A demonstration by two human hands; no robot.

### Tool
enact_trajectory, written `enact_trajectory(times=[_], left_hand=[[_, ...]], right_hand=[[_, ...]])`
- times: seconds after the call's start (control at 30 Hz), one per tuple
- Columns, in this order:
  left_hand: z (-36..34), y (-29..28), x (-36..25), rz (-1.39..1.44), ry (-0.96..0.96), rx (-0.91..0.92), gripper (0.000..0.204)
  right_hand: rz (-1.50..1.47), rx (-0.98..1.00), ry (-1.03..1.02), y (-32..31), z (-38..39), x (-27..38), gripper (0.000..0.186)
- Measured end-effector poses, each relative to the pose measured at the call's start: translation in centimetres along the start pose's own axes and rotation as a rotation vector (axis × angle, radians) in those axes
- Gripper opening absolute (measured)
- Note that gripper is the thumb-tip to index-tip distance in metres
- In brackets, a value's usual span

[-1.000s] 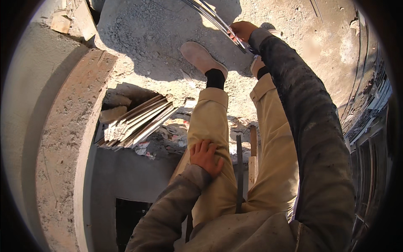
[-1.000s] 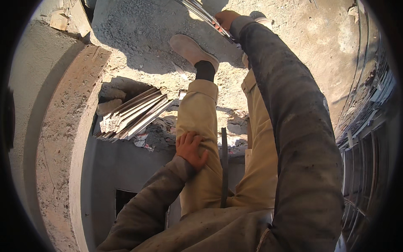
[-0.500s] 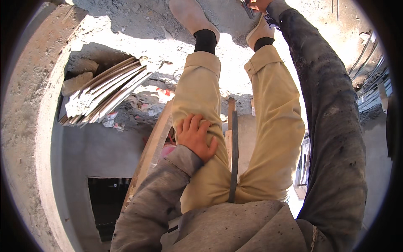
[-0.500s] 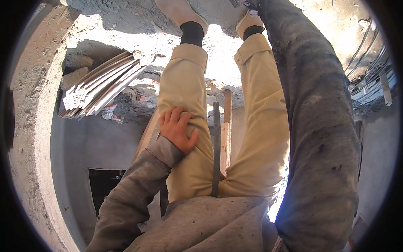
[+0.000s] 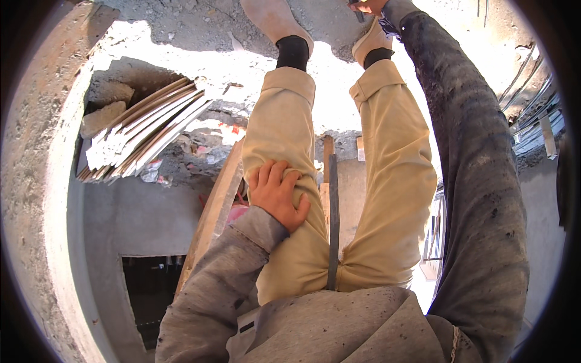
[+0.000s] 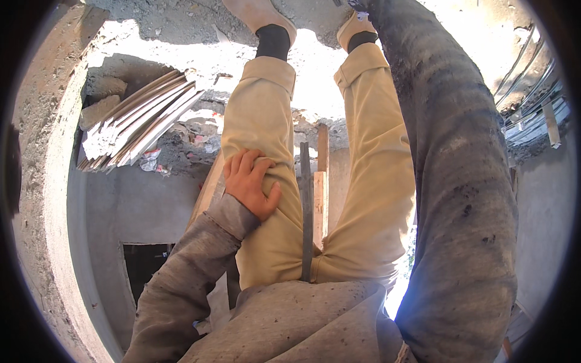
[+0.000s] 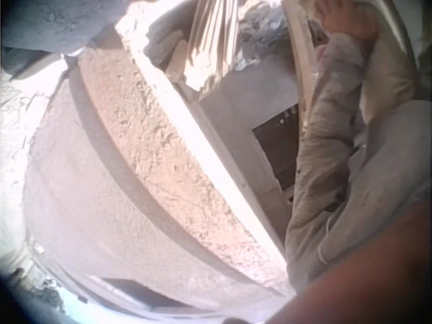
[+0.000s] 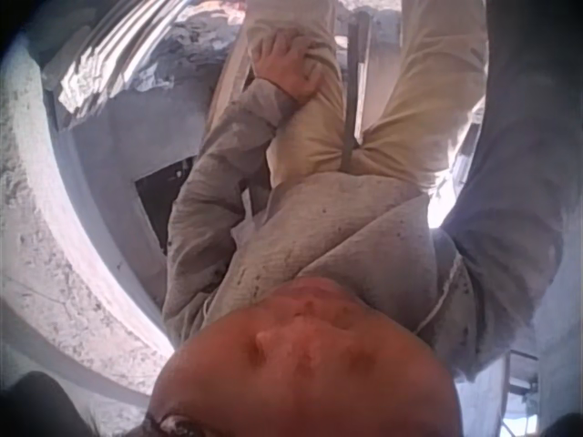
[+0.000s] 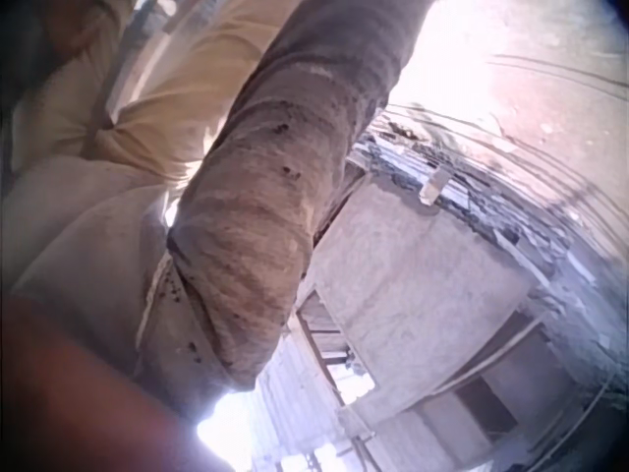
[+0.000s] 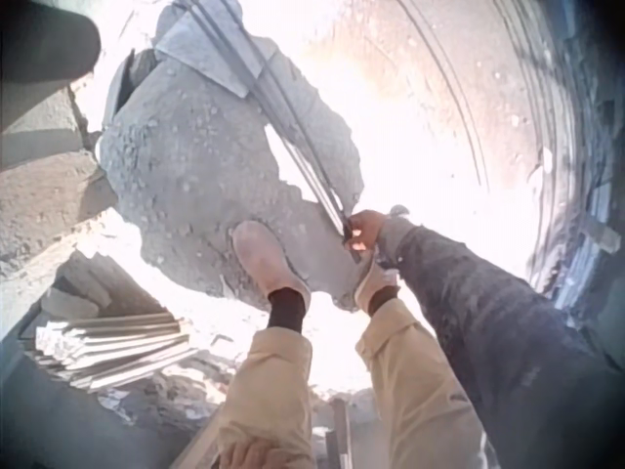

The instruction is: The person uses an angle grinder to cut through metal rods positioned on a wood block on the ground, holding the rods by hand while operating the tool.

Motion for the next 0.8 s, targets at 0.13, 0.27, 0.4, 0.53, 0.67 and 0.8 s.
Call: enact_trajectory(times=[0.13, 0.27, 0.4, 0.53, 0.67, 0.8], left_hand=[[0.0, -0.1, 0.1, -0.004, 0.005, -0.003, 0.036], [0.1, 0.0, 0.1, 0.008, 0.006, -0.005, 0.036], [-0.1, 0.1, 0.0, 0.004, 0.0, 0.024, 0.036], [0.2, -0.1, 0.0, 0.004, -0.014, 0.017, 0.036], [-0.4, 0.3, 0.0, -0.002, -0.013, 0.043, 0.035], [0.0, 0.2, 0.0, -0.001, -0.029, 0.016, 0.035]], right_hand=[[0.098, -0.093, -0.018, 0.4, -1.0, -0.2, 0.026], [0.097, -0.112, 0.056, 0.1, -0.7, 0.4, 0.021], [0.152, -0.176, -0.011, 0.1, -0.7, 0.3, 0.021], [0.08, -0.202, 0.069, 0.1, -0.4, 0.6, 0.02], [0.066, -0.184, 0.147, 0.7, 0.2, -0.6, 0.019], [0.048, -0.017, 0.274, 0.1, 1.0, 1.9, 0.02]])
Point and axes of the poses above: each hand's wrist, its own z-axis away from the middle knuckle, its own y-axis out of the palm, x = y × z, the point moved 9 cm from there along -z, towards the middle knuckle, and after that the axes turned 8 degrees about z, right-handed, at the moved point
